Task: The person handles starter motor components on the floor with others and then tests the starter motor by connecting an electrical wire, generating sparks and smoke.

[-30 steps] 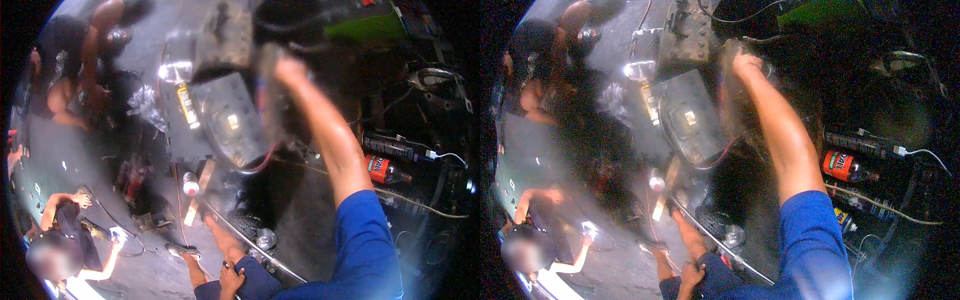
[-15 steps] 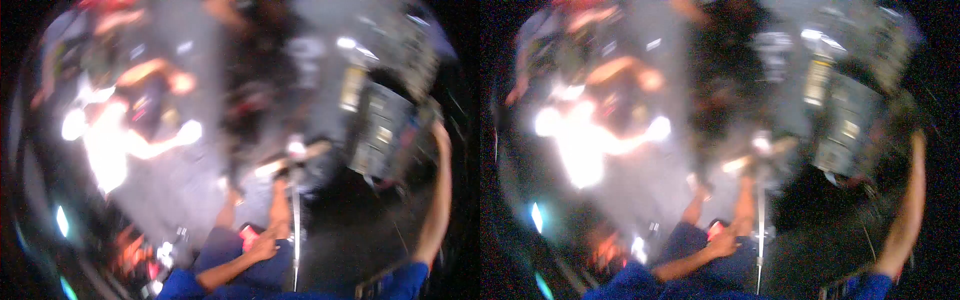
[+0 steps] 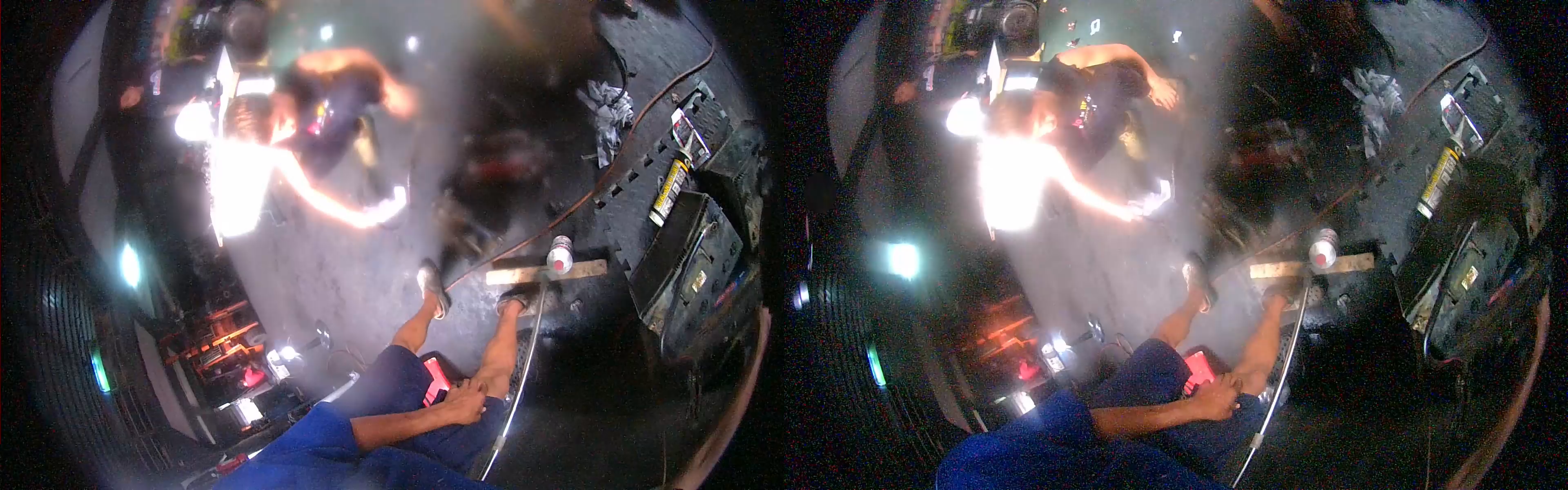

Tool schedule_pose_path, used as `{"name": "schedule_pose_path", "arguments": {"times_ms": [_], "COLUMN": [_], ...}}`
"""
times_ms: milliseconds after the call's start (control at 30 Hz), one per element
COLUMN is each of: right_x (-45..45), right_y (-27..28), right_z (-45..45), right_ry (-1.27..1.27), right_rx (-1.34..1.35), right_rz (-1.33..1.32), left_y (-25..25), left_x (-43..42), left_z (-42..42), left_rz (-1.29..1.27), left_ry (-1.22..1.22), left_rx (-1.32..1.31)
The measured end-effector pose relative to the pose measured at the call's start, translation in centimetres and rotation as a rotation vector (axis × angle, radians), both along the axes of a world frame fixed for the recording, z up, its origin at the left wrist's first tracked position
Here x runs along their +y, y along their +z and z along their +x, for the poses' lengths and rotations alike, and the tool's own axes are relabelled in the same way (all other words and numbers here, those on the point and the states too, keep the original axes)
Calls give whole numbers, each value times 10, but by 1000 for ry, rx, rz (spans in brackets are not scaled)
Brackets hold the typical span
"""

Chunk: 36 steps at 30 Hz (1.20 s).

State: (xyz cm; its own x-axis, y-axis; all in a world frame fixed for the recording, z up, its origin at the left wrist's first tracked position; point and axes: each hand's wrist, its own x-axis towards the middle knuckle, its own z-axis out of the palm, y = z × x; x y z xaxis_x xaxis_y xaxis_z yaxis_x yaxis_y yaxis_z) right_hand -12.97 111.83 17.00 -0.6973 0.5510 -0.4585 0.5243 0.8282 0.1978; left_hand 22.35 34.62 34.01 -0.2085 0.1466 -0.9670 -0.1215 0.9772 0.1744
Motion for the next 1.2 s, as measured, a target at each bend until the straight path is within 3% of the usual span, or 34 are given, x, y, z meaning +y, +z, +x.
{"name": "schedule_pose_path", "arguments": {"times_ms": [267,333,433,500,633,733,900,1000,1033,1067,1200], "right_x": [20,-120,-133,-181,-343,-466,-640,-707,-728,-741,-781], "right_y": [-12,92,78,113,199,219,195,178,189,164,187], "right_z": [30,6,21,19,42,71,169,257,271,320,361], "right_ry": [93,-229,94,-76,-194,-276,-335,-398,-346,-377,-440], "right_rx": [95,192,388,496,785,810,287,-77,-193,-303,-754], "right_rz": [-53,-276,-198,-420,-515,-566,-846,-849,-735,-794,-708], "left_y": [9,9,8,6,1,8,1,10,-30,-33,-40], "left_x": [1,-2,-13,-26,-73,-119,-229,-280,-329,-355,-391], "left_z": [-24,-20,-17,-17,-21,-48,-50,-54,-11,10,23], "left_rz": [69,49,81,147,279,79,-208,-418,-403,-355,-267], "left_ry": [16,1,0,40,127,37,-89,62,13,39,200], "left_rx": [-89,-78,-58,-58,-32,20,325,164,111,71,-27]}}
